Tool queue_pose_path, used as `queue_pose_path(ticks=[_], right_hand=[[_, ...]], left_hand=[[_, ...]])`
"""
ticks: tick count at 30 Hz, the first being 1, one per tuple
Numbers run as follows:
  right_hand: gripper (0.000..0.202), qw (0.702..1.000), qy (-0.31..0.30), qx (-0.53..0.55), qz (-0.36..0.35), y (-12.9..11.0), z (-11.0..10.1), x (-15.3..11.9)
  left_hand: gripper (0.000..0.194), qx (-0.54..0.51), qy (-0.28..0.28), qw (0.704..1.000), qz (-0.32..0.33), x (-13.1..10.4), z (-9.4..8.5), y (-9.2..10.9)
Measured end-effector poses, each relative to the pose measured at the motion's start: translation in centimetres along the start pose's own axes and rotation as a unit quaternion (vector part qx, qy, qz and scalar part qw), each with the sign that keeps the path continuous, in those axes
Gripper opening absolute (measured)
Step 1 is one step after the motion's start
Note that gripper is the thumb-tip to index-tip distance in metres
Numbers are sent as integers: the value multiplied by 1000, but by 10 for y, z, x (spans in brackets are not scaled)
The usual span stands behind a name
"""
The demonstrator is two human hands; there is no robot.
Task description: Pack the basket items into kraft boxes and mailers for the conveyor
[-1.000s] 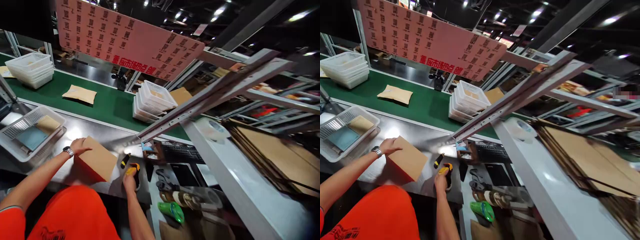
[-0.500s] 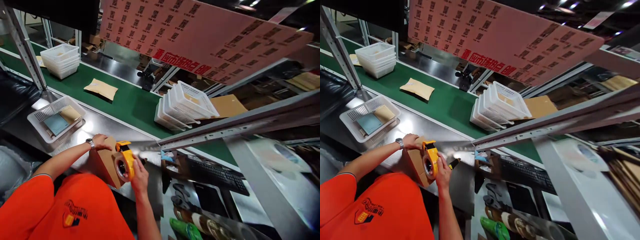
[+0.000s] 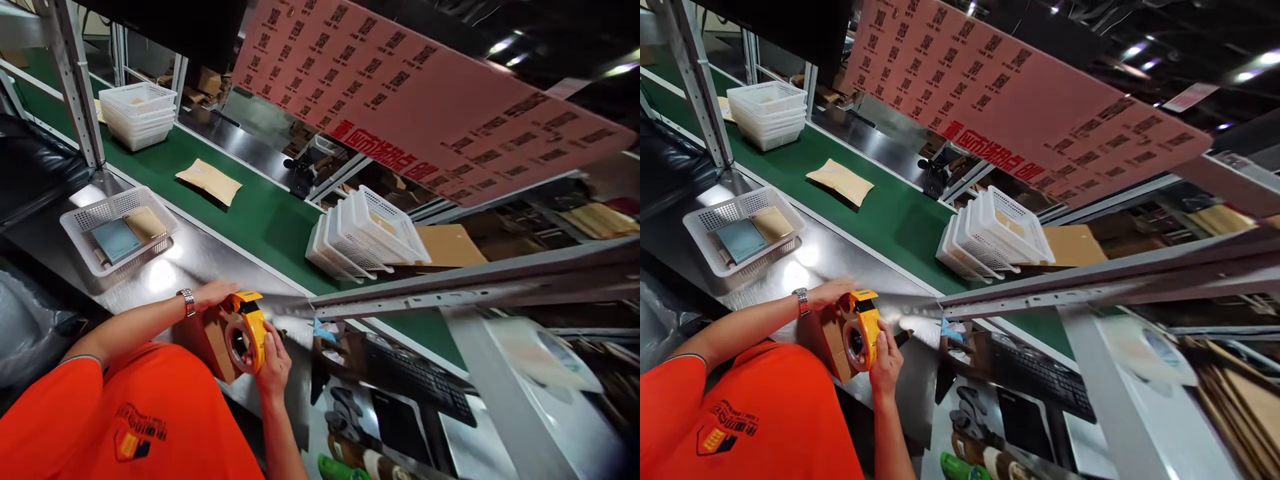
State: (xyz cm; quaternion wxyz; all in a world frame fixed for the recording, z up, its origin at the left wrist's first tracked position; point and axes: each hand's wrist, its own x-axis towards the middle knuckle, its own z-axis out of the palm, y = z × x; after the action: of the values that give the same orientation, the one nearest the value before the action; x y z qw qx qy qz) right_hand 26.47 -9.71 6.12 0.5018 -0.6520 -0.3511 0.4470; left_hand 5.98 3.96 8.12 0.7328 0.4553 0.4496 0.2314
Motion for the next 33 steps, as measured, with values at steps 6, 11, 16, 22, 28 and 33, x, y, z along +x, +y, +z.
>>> queue_pose_path(ticks=[6, 11, 16, 22, 28, 33], right_hand=[[91, 997, -36, -62, 11, -9, 4, -3], [86, 985, -101, -127, -52, -30, -10, 0], [80, 972, -157, -161, 65, -47, -28, -8], [66, 969, -164, -178, 43, -60, -19, -6], [65, 965, -157, -210, 26, -60, -21, 4], [68, 963, -171, -204, 37, -59, -17, 9]], left_hand=[[46, 17, 46, 999, -19, 2, 4, 7], [40, 149, 138, 979, 26, 15, -33, 10], [39, 322, 248, 914, -4, 29, -118, 4], [42, 350, 155, 920, -80, 30, -104, -57], [34, 391, 141, 905, -90, 29, -94, -67], [64, 396, 91, 914, -21, 37, -91, -33]])
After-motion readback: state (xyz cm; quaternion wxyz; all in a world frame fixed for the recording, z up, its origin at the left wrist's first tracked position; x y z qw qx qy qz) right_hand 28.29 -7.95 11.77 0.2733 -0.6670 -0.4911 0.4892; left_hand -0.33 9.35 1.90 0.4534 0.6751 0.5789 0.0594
